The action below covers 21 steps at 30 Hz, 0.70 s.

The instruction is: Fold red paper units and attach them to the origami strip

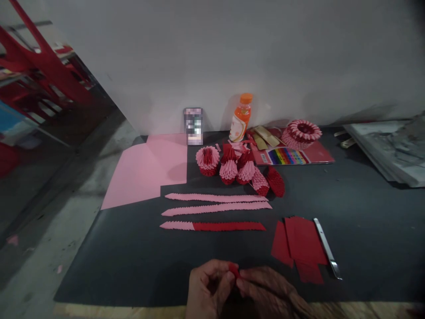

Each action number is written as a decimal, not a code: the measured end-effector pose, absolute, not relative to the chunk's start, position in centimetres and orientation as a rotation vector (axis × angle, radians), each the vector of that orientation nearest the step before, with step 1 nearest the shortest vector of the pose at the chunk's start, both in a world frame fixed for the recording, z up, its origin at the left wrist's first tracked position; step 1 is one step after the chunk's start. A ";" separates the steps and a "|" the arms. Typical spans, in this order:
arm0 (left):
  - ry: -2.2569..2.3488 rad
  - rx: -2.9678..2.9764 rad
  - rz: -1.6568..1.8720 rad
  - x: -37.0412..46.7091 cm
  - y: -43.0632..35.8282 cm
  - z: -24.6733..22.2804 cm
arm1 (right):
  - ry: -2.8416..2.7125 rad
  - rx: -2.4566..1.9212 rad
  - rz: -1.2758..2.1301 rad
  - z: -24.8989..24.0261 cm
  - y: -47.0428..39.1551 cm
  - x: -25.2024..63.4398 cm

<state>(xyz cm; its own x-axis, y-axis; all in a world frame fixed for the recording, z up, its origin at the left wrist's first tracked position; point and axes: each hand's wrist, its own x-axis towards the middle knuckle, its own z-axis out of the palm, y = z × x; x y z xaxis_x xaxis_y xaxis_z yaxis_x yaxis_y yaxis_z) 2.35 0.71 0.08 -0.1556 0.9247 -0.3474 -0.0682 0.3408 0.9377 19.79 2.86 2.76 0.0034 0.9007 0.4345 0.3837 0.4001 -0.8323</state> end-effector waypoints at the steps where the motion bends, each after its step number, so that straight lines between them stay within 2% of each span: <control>1: 1.457 0.867 1.057 2.4 0.6 0.0 | -1.606 -1.132 0.656 2.3 2.7 19.9; 6: 1.537 1.110 1.078 2.6 -0.1 -0.9 | -1.499 -1.187 0.702 0.4 1.9 19.5; 10: 1.530 1.232 1.111 2.4 -0.4 -1.4 | -1.409 -1.254 0.740 0.6 2.3 19.1; 14: 1.674 1.409 1.073 2.1 -0.2 -0.7 | -1.412 -1.137 0.890 0.9 3.4 19.1; 21: 1.742 1.441 1.108 2.5 0.1 0.8 | -1.364 -1.129 0.955 -0.8 3.3 18.8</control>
<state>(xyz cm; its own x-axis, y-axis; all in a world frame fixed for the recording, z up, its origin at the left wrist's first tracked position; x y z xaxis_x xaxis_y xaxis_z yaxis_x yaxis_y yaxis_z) 2.52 0.12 0.77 -0.2182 0.9745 0.0518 0.4604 0.0560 0.8859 18.80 3.32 -0.81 0.0224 0.9722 0.2331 0.1138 0.2291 -0.9667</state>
